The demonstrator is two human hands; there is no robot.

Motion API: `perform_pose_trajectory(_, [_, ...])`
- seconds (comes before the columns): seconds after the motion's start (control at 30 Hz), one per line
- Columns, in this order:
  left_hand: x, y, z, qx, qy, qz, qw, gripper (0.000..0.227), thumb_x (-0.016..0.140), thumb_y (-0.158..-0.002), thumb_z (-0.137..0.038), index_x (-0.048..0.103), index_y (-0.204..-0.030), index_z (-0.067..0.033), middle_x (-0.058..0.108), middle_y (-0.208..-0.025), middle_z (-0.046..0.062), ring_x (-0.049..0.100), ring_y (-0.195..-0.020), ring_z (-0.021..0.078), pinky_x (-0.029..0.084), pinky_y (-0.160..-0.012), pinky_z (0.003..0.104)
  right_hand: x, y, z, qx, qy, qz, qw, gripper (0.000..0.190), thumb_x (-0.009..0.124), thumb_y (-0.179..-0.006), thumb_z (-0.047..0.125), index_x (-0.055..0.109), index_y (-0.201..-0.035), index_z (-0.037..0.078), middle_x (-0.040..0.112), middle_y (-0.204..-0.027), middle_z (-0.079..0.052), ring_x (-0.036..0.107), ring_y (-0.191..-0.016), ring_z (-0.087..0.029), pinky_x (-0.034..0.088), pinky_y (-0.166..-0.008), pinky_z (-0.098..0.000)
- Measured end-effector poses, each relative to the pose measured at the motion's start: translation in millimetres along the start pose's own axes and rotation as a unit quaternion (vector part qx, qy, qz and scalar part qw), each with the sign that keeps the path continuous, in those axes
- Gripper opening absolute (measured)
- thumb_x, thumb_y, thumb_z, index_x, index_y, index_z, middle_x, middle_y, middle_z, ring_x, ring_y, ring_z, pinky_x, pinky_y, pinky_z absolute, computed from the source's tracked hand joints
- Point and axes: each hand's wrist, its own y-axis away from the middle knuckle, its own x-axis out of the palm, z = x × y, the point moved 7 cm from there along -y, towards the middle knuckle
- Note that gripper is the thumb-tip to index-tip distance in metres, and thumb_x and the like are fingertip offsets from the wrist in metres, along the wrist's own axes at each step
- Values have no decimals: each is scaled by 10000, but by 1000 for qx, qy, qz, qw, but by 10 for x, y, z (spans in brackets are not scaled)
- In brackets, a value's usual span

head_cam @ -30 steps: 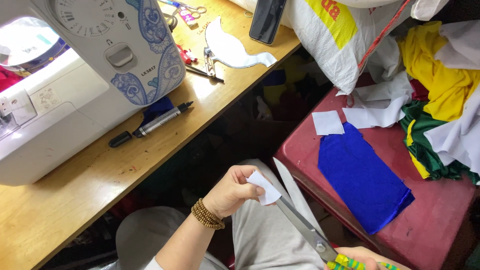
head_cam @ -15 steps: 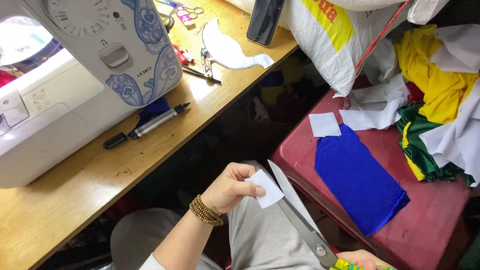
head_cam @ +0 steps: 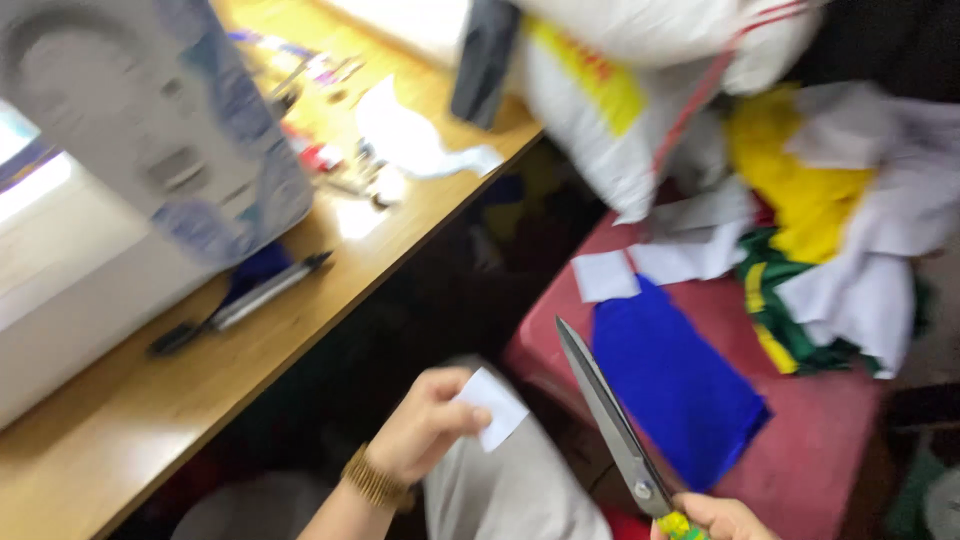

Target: The person cuts a white piece of fabric into smaller squares using scissors, then places the squares on a blue fabric piece. They fold the blue fabric over the white squares and continue to arrange the materials.

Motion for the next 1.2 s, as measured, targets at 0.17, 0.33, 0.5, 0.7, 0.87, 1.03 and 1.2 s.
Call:
perform_pose_trajectory(0.17, [-47,-125,433,-85,34,-44,995,232,760,-743,22,706,-940,131,718,-773,204,681,-680,295,523,-631,378,-33,1051,962,-411,267,-108,865,272,901,-805,-95,801,-1055,-54,784,-816,-123,592,-700,-139,439,-674,-245])
perform_pose_trajectory(0.33, [-363,-363,1134,-171,33,-125,977,162,788,-793,148,810,-954,158,657,-562,263,531,-408,242,348,-403,293,28,1746,1655,-353,456,-413,705,445,939,-700,393,797,-1104,272,878,-754,68,697,-705,-69,525,-729,-257])
perform_pose_trajectory(0.5, [267,-412,1046,-193,67,-105,973,162,739,-788,94,671,-934,107,618,-702,188,679,-742,343,558,-713,458,-271,1396,2227,-319,492,-473,658,731,847,-735,516,614,-1398,316,802,-1051,-25,756,-1009,-246,531,-860,-366])
perform_pose_trajectory(0.7, [1000,-530,878,-183,65,-72,978,69,780,-827,49,729,-872,55,708,-752,127,635,-670,195,556,-671,339,-273,1126,2622,-519,536,-412,523,388,640,-844,224,604,-1230,208,732,-1072,-104,684,-986,-446,497,-788,-544])
perform_pose_trajectory(0.87, [1273,-688,1082,-204,16,-49,978,141,810,-798,35,684,-750,-6,761,-811,150,671,-664,226,587,-674,347,-76,1265,2475,-552,601,-388,429,398,614,-877,131,666,-1272,141,679,-1149,-102,589,-1078,-336,510,-910,-493])
perform_pose_trajectory(1.03, [1547,-851,1289,-193,-40,-10,980,72,815,-792,28,764,-842,36,767,-776,145,676,-638,212,573,-639,296,207,1909,2038,-659,543,-368,368,287,610,-934,-18,724,-1190,44,682,-1152,-74,599,-1031,-278,511,-907,-410])
perform_pose_trajectory(1.2, [1952,-977,1417,-159,-106,55,980,59,812,-820,-40,762,-800,-15,742,-701,100,644,-601,140,483,-603,234,238,1526,1404,-486,198,67,848,683,756,-815,167,510,-1440,45,702,-1216,-134,688,-1104,-226,579,-962,-352])
